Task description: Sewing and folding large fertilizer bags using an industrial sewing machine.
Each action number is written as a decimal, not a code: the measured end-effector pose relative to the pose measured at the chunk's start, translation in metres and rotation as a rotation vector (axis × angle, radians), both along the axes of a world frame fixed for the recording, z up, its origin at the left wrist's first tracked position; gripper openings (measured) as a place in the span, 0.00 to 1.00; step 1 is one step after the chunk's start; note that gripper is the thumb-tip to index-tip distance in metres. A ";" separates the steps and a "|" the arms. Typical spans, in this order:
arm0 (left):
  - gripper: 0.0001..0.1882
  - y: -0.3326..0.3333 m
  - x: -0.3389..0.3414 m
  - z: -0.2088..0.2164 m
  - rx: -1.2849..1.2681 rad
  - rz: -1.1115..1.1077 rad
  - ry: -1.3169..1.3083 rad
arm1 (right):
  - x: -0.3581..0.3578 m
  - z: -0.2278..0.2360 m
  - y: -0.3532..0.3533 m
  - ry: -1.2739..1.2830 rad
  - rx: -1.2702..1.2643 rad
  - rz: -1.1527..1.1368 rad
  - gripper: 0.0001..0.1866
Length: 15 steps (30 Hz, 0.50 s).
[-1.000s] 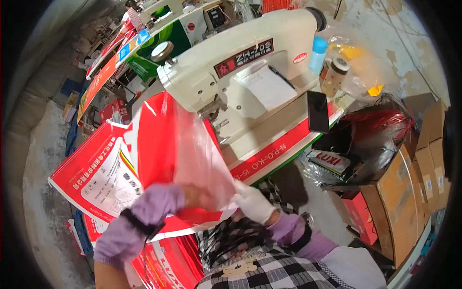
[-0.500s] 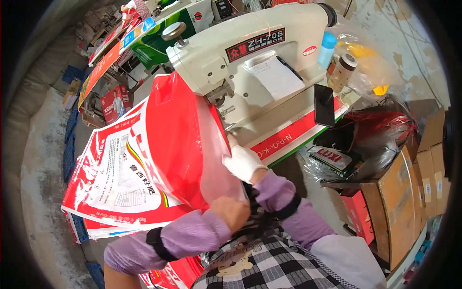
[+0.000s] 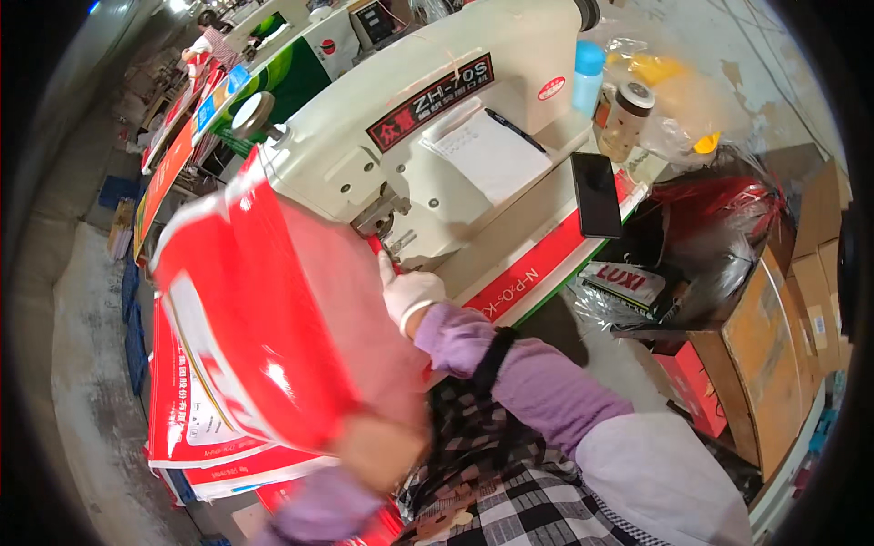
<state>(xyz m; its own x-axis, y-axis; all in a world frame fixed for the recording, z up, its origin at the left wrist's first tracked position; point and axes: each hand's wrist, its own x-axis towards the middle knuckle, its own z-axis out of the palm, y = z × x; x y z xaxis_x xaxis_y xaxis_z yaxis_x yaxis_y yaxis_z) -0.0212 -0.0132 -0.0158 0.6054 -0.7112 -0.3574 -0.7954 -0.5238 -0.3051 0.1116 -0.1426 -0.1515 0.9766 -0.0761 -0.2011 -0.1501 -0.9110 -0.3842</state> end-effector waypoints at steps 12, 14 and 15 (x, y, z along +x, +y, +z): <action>0.23 0.255 0.333 0.136 -0.635 -0.038 -0.664 | -0.045 -0.055 0.011 -0.223 0.229 0.100 0.24; 0.07 0.278 0.358 0.102 -0.400 0.399 -0.533 | -0.078 0.017 -0.017 -0.380 0.442 0.016 0.17; 0.12 0.248 0.361 0.091 -0.304 0.538 -0.341 | -0.082 0.016 -0.031 -0.608 0.535 -0.095 0.15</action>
<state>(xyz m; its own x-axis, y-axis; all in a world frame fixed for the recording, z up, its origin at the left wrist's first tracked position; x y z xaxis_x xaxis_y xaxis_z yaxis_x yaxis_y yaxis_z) 0.3399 0.2343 0.0754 0.9439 -0.3200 0.0818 -0.2883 -0.9190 -0.2690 0.0297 -0.1738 -0.1357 0.9211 -0.2081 0.3291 0.1569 -0.5752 -0.8029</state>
